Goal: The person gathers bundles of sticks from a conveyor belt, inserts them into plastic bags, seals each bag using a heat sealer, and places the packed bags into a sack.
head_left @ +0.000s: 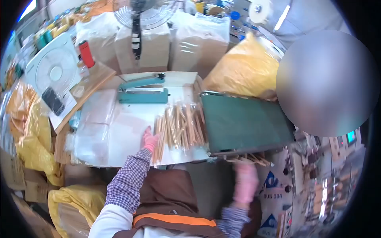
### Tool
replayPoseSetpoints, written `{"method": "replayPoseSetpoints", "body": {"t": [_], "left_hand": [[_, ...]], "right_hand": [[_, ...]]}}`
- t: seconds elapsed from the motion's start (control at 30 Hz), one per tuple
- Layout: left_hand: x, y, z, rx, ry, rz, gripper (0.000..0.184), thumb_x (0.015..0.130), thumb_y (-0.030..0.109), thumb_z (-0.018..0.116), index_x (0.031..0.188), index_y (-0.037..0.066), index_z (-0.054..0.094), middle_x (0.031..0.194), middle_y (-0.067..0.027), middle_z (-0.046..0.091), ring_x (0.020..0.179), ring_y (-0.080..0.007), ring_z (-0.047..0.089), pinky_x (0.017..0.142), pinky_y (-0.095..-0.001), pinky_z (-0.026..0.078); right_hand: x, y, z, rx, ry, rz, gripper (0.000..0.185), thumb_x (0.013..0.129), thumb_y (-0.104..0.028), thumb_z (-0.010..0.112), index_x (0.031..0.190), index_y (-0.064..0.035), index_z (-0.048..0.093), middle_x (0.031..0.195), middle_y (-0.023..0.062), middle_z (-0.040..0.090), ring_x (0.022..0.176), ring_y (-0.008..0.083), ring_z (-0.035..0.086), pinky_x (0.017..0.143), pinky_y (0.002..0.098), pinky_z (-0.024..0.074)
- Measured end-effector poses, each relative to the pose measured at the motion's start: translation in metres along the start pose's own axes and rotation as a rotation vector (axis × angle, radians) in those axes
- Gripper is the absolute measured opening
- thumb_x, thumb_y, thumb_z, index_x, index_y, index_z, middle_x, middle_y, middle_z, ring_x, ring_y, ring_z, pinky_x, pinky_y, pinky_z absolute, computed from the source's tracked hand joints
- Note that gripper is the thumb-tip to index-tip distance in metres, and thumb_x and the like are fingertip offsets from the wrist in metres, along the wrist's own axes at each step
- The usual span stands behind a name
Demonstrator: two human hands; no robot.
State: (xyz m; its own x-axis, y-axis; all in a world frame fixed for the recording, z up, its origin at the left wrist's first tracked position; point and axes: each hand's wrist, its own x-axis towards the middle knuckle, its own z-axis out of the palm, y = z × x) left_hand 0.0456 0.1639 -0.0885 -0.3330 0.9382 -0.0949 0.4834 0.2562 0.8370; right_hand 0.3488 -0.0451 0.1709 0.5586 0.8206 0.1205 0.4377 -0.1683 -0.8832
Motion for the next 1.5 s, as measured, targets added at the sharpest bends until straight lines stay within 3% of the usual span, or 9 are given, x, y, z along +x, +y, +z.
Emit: {"method": "replayPoseSetpoints", "body": {"t": [0.1, 0.37, 0.53, 0.6, 0.8, 1.2, 1.23, 1.33, 1.5], "left_hand": [[-0.002, 0.003, 0.009, 0.012, 0.003, 0.01, 0.079, 0.069, 0.033, 0.07, 0.134, 0.003, 0.036, 0.131, -0.0232, 0.042, 0.123, -0.0365, 0.038, 0.103, -0.0393, 0.032], [0.035, 0.025, 0.025, -0.003, -0.067, -0.002, 0.074, 0.074, 0.04, 0.064, 0.133, 0.004, 0.038, 0.129, -0.022, 0.044, 0.121, -0.0378, 0.039, 0.103, -0.0412, 0.032], [0.064, 0.08, 0.068, 0.172, -0.171, 0.137, 0.063, 0.078, 0.041, 0.06, 0.126, 0.002, 0.046, 0.116, -0.0208, 0.055, 0.107, -0.0331, 0.053, 0.094, -0.0405, 0.042], [0.037, 0.091, 0.055, -0.187, -0.281, 0.088, 0.057, 0.082, 0.032, 0.058, 0.127, 0.0, 0.044, 0.119, -0.0196, 0.054, 0.106, -0.0306, 0.055, 0.092, -0.0391, 0.044], [-0.153, 0.032, -0.057, -0.451, -0.479, 0.039, 0.086, 0.08, 0.036, 0.069, 0.14, -0.002, 0.022, 0.138, -0.0161, 0.038, 0.122, -0.0286, 0.041, 0.103, -0.0362, 0.033], [-0.093, 0.087, -0.14, -0.431, -0.577, 0.482, 0.044, 0.068, 0.016, 0.077, 0.108, 0.009, 0.06, 0.103, -0.0046, 0.062, 0.095, -0.0201, 0.06, 0.081, -0.0339, 0.049], [-0.054, 0.051, -0.135, 0.302, -0.431, 1.07, 0.068, 0.062, 0.022, 0.083, 0.12, 0.007, 0.052, 0.112, -0.0066, 0.058, 0.104, -0.0203, 0.056, 0.089, -0.0336, 0.046], [-0.039, 0.071, -0.135, -0.535, -0.63, 0.62, 0.106, 0.058, 0.027, 0.085, 0.138, 0.0, 0.021, 0.133, -0.015, 0.041, 0.118, -0.0223, 0.046, 0.1, -0.0352, 0.038], [-0.011, 0.06, -0.119, -0.395, -0.627, 0.594, 0.087, 0.06, 0.017, 0.083, 0.132, 0.001, 0.036, 0.125, -0.011, 0.05, 0.116, -0.0178, 0.047, 0.098, -0.0338, 0.039]], "right_hand": [[0.024, 0.053, 0.203, -0.224, -0.342, -0.521, 0.08, 0.075, -0.039, 0.067, 0.133, 0.0052, 0.034, 0.129, 0.0246, 0.045, 0.115, 0.0354, 0.049, 0.095, 0.0369, 0.0403], [0.177, 0.086, 0.322, -0.74, -0.326, 0.355, 0.111, 0.068, -0.074, 0.05, 0.143, -0.0016, 0.013, 0.143, 0.0252, 0.027, 0.131, 0.0384, 0.029, 0.108, 0.0462, 0.0208], [0.15, 0.073, 0.349, -0.599, -0.434, 0.029, 0.05, 0.081, -0.044, 0.052, 0.116, -0.0087, 0.056, 0.108, 0.0199, 0.06, 0.101, 0.0322, 0.059, 0.088, 0.0412, 0.046], [0.125, 0.158, 0.386, -0.716, -0.148, -0.331, 0.053, 0.083, -0.04, 0.05, 0.123, -0.0058, 0.048, 0.108, 0.0225, 0.059, 0.098, 0.0385, 0.057, 0.09, 0.0415, 0.0433], [-0.033, 0.112, 0.227, 0.727, -0.933, 0.334, 0.062, 0.075, -0.02, 0.065, 0.13, -0.0017, 0.043, 0.124, 0.0095, 0.052, 0.114, 0.0155, 0.046, 0.102, 0.0303, 0.0328], [-0.015, 0.01, 0.255, 0.681, -0.827, -0.272, 0.102, 0.059, -0.031, 0.084, 0.139, -0.0044, 0.026, 0.134, 0.0105, 0.042, 0.122, 0.0226, 0.041, 0.105, 0.0368, 0.0323], [-0.003, 0.018, 0.27, 0.806, -0.934, -0.304, 0.104, 0.059, -0.03, 0.085, 0.14, -0.005, 0.024, 0.135, 0.0096, 0.04, 0.123, 0.0223, 0.041, 0.106, 0.037, 0.0318], [0.021, 0.001, 0.275, 0.904, -0.945, -0.239, 0.103, 0.058, -0.035, 0.083, 0.138, -0.0031, 0.026, 0.133, 0.0132, 0.042, 0.121, 0.0242, 0.043, 0.105, 0.0411, 0.0319], [0.013, -0.04, 0.288, 0.464, -0.661, -0.551, 0.1, 0.058, -0.031, 0.082, 0.136, -0.0012, 0.027, 0.125, 0.0143, 0.047, 0.111, 0.0231, 0.051, 0.097, 0.0432, 0.0407]]}}
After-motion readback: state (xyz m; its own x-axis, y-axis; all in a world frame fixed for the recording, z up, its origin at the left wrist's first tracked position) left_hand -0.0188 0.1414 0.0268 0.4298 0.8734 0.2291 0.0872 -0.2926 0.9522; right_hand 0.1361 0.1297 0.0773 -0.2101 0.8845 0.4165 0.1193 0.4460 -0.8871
